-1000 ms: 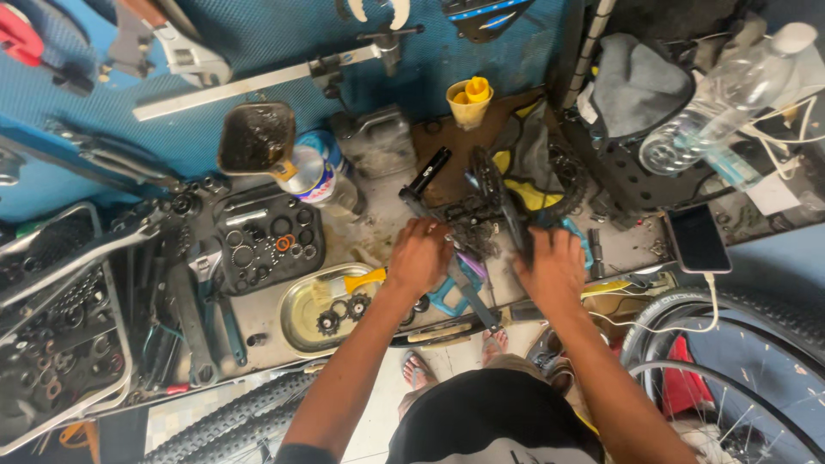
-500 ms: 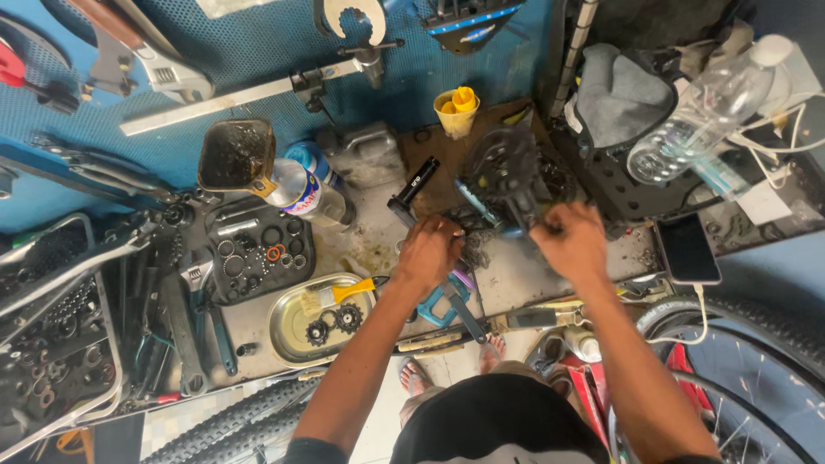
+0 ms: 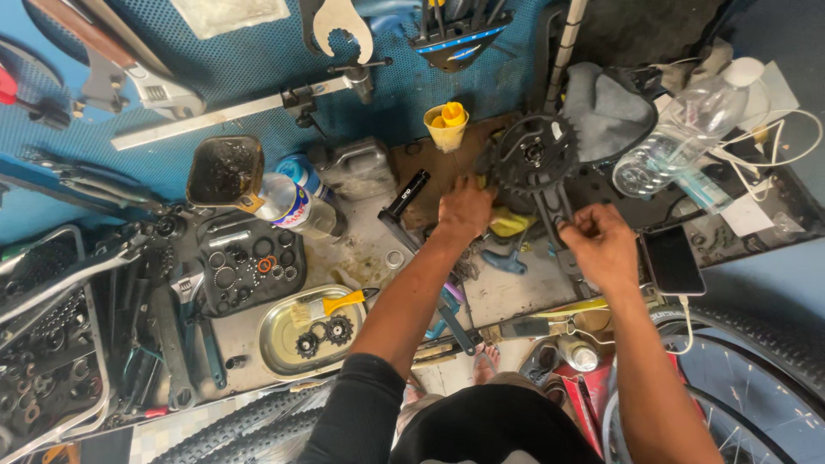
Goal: The person scrubs small bicycle components, including gears and bearings, using a yellow-handled brush and a liquid solvent in a metal tray. The person repeatedly dips the brush into the solvent and scrubs the parts to remove grime.
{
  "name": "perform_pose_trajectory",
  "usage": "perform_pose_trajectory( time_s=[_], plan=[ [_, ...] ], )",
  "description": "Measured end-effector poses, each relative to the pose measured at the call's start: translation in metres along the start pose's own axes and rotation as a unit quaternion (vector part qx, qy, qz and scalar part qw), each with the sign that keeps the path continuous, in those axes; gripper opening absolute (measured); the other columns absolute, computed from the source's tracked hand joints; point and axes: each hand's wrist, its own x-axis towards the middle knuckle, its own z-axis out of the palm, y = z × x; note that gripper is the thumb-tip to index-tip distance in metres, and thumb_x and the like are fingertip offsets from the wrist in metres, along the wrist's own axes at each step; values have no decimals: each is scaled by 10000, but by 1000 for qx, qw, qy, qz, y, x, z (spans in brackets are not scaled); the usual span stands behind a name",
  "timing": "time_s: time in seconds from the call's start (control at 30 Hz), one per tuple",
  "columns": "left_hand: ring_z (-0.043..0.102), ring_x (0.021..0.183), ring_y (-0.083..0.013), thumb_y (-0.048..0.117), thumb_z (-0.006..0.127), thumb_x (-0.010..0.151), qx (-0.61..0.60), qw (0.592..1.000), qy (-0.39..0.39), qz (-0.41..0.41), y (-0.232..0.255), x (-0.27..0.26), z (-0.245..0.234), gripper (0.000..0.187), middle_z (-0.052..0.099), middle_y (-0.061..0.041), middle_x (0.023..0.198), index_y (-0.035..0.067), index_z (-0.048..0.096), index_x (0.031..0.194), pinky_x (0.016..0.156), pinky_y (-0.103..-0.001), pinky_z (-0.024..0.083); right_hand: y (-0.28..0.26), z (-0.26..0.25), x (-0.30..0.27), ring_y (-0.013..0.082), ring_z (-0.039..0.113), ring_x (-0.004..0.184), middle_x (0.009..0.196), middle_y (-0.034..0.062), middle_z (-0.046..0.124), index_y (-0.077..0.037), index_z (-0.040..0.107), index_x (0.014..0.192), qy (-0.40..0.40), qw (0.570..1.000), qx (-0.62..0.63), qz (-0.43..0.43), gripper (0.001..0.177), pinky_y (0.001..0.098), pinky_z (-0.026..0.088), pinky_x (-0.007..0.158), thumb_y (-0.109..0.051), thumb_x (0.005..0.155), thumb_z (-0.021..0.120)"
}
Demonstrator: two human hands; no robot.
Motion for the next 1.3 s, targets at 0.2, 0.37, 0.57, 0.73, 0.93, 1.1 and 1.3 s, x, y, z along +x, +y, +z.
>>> perform_pose_trajectory(
  time_s=[0.2,0.37,0.57,0.73,0.93,1.1,1.3],
  plan=[
    [686,1049,-439,417,586,1008,-107,985,44,-130,-13,53,-21,366,701,-251,1112,91,660,1157,930,-520,561,7,10,6,177,571,692,840,74,573,-20,671,881,13,1000,-22,16,229,328,477,644,-198,836,809],
    [739,895,-427,205,609,967,-301,914,267,-58,-20,86,-62,223,741,-220,929,29,512,1064,784,-503,605,4,18,19,214,589,711,852,92,595,-11,671,885,26,999,-38,-11,236,355,489,659,-197,838,808],
    [750,810,-397,192,677,916,-299,866,397,-56,-24,116,-95,200,752,-177,854,55,547,983,704,-477,596,-7,21,16,239,623,711,886,108,612,-4,669,901,42,998,-38,-15,233,368,510,655,-193,836,790],
    [780,770,-376,211,618,991,-368,879,295,-65,-19,96,-96,179,752,-194,845,64,534,1046,729,-473,606,-10,22,14,327,653,796,916,148,641,-17,677,905,50,991,-120,-36,238,436,519,729,-225,863,785],
    [672,1093,-382,149,679,924,-253,956,143,31,-42,81,-79,330,693,-212,1165,76,547,1218,942,-469,525,-13,34,34,419,653,936,1038,190,651,-49,688,969,5,980,-200,-3,275,512,519,821,-291,845,730],
    [688,1170,-310,94,620,897,-222,974,42,-18,-70,54,-48,265,715,-147,1235,130,673,1154,1027,-423,517,-23,62,54,492,644,1010,1204,263,580,-32,647,1088,-39,969,-236,55,353,557,510,864,-316,883,686],
    [676,1125,-358,92,605,935,-177,979,20,-101,-92,-9,-18,246,724,-194,1160,116,719,1152,996,-460,518,-27,96,61,532,642,1024,1299,287,532,11,591,1191,-35,963,-260,62,435,601,508,865,-336,934,641]
  ],
)
